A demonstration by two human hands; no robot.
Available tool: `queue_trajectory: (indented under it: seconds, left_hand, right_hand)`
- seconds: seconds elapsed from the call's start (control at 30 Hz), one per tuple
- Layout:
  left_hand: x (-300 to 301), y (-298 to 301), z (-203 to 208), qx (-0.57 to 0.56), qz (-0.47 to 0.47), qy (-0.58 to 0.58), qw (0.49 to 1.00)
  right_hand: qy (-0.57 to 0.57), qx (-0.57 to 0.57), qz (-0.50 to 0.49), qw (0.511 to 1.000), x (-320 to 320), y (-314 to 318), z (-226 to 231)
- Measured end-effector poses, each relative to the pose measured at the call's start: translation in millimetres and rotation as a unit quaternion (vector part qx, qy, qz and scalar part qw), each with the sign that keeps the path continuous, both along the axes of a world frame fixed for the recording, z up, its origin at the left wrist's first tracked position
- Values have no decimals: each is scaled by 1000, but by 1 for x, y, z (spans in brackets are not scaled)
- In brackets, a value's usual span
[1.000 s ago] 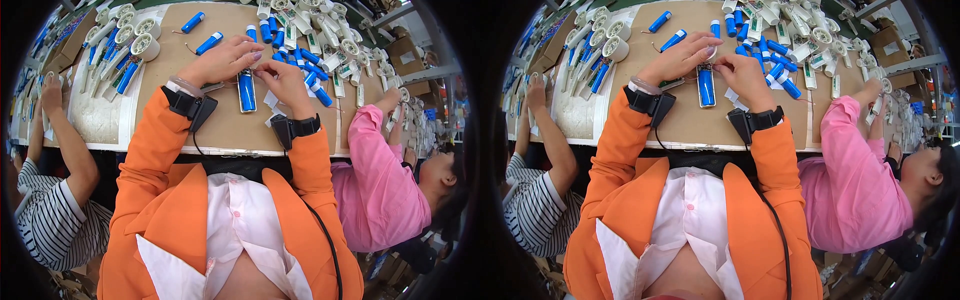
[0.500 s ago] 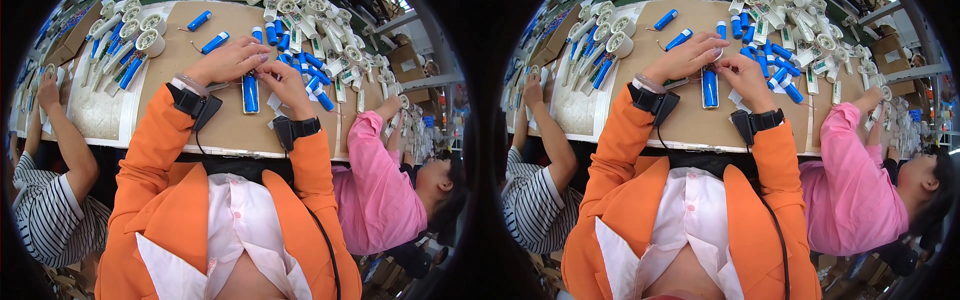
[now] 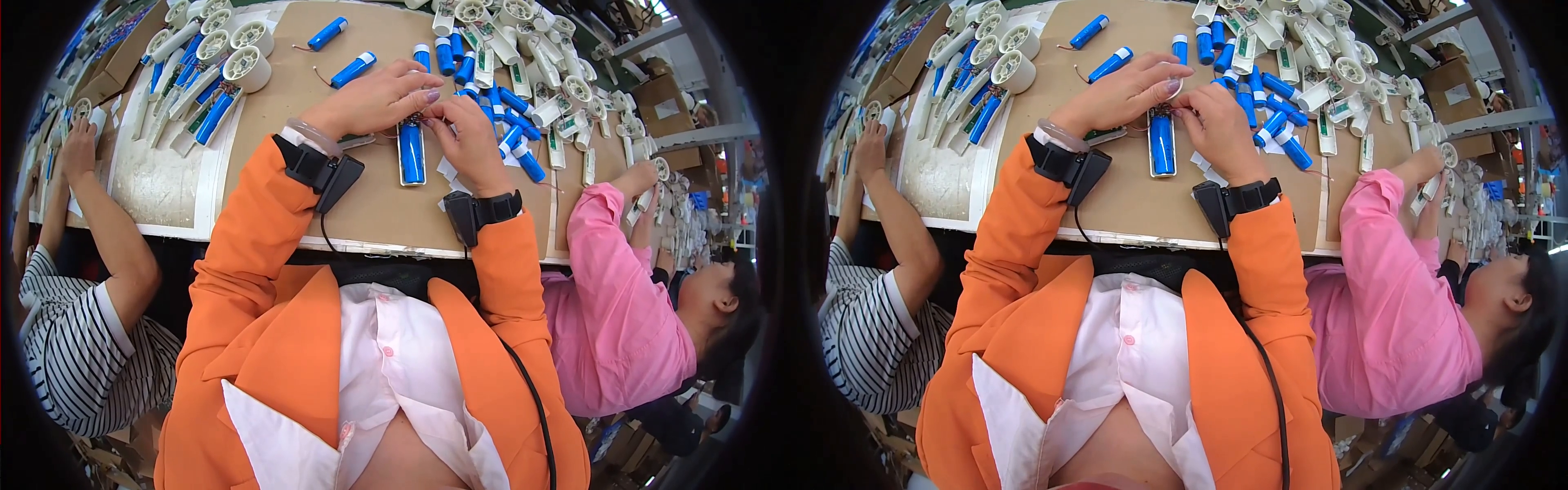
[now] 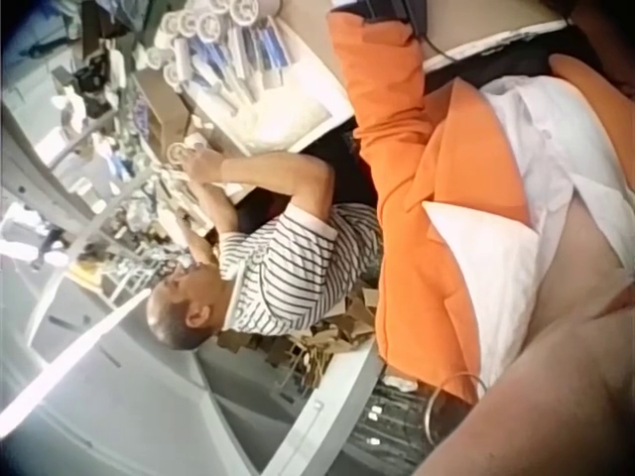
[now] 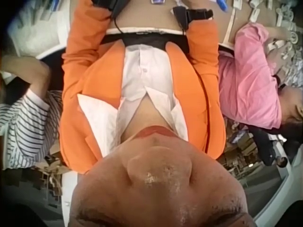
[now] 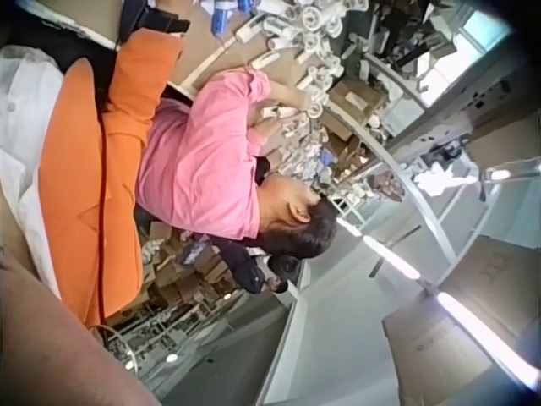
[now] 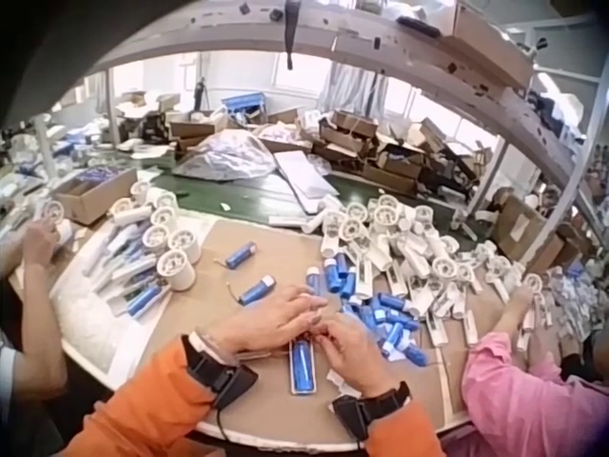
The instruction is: The person picks up a battery and a plastic housing, inserts the battery into the housing, and presses the wires into place. They then pick up a small white sticker, press it onto the battery, and set the assembly aside.
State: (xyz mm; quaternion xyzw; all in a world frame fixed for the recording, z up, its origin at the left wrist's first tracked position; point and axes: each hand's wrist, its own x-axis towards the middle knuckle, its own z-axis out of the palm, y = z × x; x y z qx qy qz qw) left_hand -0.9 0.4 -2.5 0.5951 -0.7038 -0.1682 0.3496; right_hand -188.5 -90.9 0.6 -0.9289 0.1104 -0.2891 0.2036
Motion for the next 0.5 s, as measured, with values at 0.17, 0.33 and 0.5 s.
queue_trajectory:
  seconds: [0.17,0.33,0.5]
  left_hand:
    - [0,0,0,8,-2,8,1000]
    - [0,0,1,2,-6,3,1000]
    - [0,1,1,4,3,3,1000]
  right_hand:
    - [-11,-42,8,999,0,3,5]
    - [-9,-76,10,997,0,5,9]
    - [10,-134,13,991,0,11,13]
